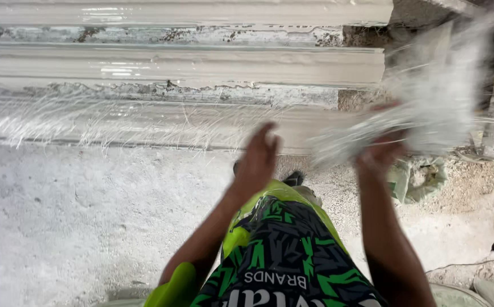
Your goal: The person wets a bundle of white fiberglass strands in a bucket of water, then lays and spreads the wet fibers by hand along the grooves of long horizontal mold strips coated with white slurry, repeating across several strips. At the end they scoop white paste from a bowl with a small trowel and spread it over the fiber-covered mold.
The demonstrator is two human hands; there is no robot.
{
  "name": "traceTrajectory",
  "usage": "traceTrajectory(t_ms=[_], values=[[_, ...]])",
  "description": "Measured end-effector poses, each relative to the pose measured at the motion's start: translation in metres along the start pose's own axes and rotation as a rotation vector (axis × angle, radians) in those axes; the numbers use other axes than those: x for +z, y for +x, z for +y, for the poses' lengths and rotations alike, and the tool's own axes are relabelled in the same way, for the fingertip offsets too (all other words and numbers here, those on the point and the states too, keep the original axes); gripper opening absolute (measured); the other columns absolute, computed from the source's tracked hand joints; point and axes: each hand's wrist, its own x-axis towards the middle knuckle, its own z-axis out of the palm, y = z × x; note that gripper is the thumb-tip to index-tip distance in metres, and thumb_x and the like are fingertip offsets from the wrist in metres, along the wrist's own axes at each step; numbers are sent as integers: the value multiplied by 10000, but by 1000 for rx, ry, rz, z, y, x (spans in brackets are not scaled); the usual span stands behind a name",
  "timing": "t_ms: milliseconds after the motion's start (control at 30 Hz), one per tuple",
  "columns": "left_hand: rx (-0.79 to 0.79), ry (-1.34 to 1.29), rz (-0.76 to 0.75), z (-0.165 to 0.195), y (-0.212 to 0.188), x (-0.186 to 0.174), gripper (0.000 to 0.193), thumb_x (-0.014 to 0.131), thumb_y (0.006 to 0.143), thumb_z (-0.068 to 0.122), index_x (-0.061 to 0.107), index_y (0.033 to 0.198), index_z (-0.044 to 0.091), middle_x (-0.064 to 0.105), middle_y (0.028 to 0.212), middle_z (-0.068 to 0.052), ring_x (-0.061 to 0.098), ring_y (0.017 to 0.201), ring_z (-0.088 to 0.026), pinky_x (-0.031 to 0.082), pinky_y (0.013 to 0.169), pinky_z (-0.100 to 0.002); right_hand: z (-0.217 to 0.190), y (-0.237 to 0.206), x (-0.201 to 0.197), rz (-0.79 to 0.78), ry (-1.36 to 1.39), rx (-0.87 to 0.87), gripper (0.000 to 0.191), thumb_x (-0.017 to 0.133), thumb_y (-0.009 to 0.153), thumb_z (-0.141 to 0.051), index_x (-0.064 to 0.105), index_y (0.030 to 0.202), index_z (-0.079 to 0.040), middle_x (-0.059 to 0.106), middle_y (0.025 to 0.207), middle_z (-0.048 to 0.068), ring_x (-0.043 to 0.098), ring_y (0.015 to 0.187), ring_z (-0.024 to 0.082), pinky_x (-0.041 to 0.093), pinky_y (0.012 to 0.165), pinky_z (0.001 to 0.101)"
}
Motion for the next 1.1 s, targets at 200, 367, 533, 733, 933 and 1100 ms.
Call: traceTrajectory(t_ms=[200, 367, 533, 733, 933, 1100], values=[[96, -293, -76, 25, 4, 15, 106, 562, 1019, 70, 605, 1102, 19, 720, 975, -176, 720, 912, -354, 575, 764, -413, 40, -24, -19, 98, -497, -23, 416, 482, 1084, -422, 550, 1268, -55, 633, 1127, 127, 625, 1015, 225, 543, 931, 408], [98, 86, -39, -26, 18, 15, 98, 600, 1040, 120, 645, 1009, 39, 703, 849, -147, 690, 769, -333, 529, 642, -457, -17, 47, -65, 305, -77, -96, 423, 488, 1083, -432, 550, 1270, -57, 637, 1132, 130, 628, 1024, 230, 537, 952, 421], [-16, 544, -218, -53, 36, 29, 337, 502, 988, 226, 627, 1237, 37, 695, 1162, -173, 672, 1054, -344, 557, 830, -508, -75, 90, -106, 504, -15, -226, 430, 494, 1082, -441, 550, 1272, -59, 641, 1138, 133, 631, 1034, 236, 532, 972, 433], [110, 271, -187, 11, 19, 39, 466, 434, 1136, 319, 489, 1445, -25, 464, 1516, -295, 467, 1412, -447, 409, 1115, -597, -40, 8, -66, 292, -36, -100, 439, 502, 1080, -453, 550, 1274, -62, 646, 1145, 136, 634, 1045, 242, 525, 997, 448], [-97, -211, -338, 41, 20, 94, 239, 517, 1080, 185, 642, 1180, 8, 759, 949, -185, 724, 792, -337, 590, 733, -481, 0, 13, -76, -20, -2006, 23, 491, 501, 1057, -499, 592, 1211, -41, 679, 1073, 158, 647, 986, 261, 505, 999, 480], [9, 351, -247, -3, 46, 131, 214, 509, 1115, 209, 669, 1111, 66, 749, 901, -110, 675, 644, -220, 563, 548, -390, -45, 137, -222, 389, -348, -163, 439, 431, 1111, -419, 596, 1196, -21, 673, 1089, 160, 638, 941, 253, 540, 887, 429]])
